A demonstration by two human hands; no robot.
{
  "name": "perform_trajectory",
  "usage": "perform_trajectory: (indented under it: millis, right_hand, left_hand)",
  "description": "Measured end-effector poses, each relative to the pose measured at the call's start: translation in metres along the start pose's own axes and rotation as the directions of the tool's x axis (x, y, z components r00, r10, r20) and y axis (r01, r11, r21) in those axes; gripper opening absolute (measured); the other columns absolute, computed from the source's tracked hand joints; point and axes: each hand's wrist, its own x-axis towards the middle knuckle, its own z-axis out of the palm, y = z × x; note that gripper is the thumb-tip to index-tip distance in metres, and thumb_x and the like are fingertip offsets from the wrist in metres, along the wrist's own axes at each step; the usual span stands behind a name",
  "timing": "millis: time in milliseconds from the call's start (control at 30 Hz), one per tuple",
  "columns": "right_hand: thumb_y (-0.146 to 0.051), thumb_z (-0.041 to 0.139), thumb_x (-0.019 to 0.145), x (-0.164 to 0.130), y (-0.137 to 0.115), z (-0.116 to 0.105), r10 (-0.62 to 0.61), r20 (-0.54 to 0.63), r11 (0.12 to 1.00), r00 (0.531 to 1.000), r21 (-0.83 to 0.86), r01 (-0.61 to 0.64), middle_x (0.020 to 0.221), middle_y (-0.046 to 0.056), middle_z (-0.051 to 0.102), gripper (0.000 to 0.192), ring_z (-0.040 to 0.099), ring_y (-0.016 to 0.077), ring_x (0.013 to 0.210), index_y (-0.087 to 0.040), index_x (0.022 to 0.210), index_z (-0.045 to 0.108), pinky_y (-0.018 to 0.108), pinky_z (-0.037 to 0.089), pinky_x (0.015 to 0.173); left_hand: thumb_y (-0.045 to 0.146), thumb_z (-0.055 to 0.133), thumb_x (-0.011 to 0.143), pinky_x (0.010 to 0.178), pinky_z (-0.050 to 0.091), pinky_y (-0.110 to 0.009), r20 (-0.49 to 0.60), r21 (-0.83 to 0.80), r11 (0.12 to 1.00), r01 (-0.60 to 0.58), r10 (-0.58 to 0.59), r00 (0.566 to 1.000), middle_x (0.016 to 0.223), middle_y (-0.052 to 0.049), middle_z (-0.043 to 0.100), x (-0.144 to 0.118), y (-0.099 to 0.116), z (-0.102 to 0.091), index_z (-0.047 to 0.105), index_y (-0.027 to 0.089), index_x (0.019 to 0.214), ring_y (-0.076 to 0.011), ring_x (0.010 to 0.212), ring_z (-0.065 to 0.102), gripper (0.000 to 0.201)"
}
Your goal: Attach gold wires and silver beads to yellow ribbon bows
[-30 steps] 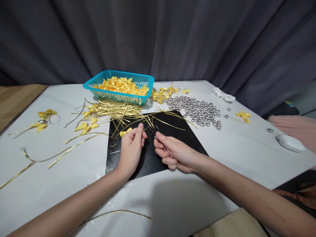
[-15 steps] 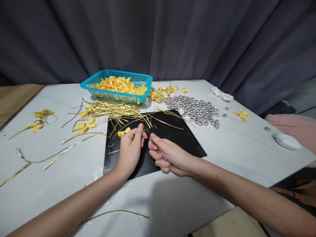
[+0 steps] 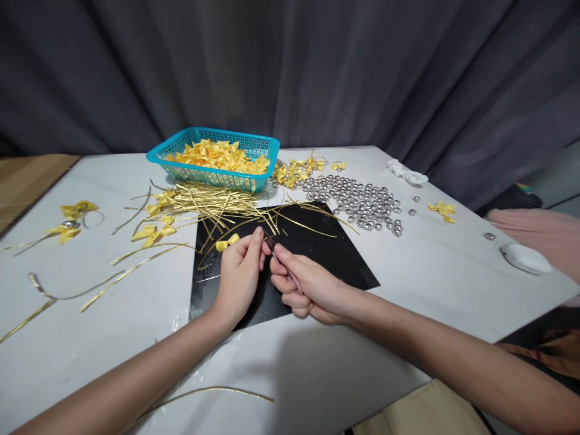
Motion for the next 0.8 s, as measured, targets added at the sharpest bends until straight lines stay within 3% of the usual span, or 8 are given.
perform_trajectory:
  millis: [200,400,800]
  right_hand:
    - [-0.053,0.029,0.093,0.0016,0.0011,0.0028,0.002,-0.010,1.000,1.000,0.031,-0.002,0.048,-0.012,0.019,0.040,0.005,0.0032,0.035,-0.021,0.069,0.029,0.011,0.009,0.029]
    - [-0.057,0.038,0.089,0.0020,0.0025,0.0024,-0.003,0.010,0.999,1.000,0.041,0.003,0.047,-0.012,0.019,0.042,0.005,0.0029,0.035,-0.021,0.068,0.029,0.010,0.009,0.028]
    - [-0.055,0.040,0.089,0.0004,0.0004,0.0043,0.005,0.002,0.999,1.000,0.050,-0.006,0.047,-0.012,0.019,0.041,0.005,0.0028,0.035,-0.021,0.068,0.029,0.010,0.009,0.028]
  left_hand:
    - [0.038,0.047,0.088,0.049,0.028,-0.024,-0.007,-0.001,1.000,0.007,-0.007,1.000,0.045,0.005,0.038,-0.0012,0.0014,0.0004,0.049,0.018,0.052,-0.0094,0.046,0.034,0.042]
    - [0.037,0.047,0.088,0.050,0.029,-0.023,-0.015,-0.007,1.000,0.005,-0.005,1.000,0.046,0.005,0.038,-0.0011,0.0012,0.0011,0.047,0.018,0.052,-0.0094,0.046,0.035,0.041]
    - [0.038,0.048,0.088,0.050,0.029,-0.023,-0.019,-0.013,1.000,0.013,-0.014,1.000,0.046,0.005,0.039,-0.0016,0.0007,0.0012,0.048,0.018,0.052,-0.0093,0.047,0.036,0.041]
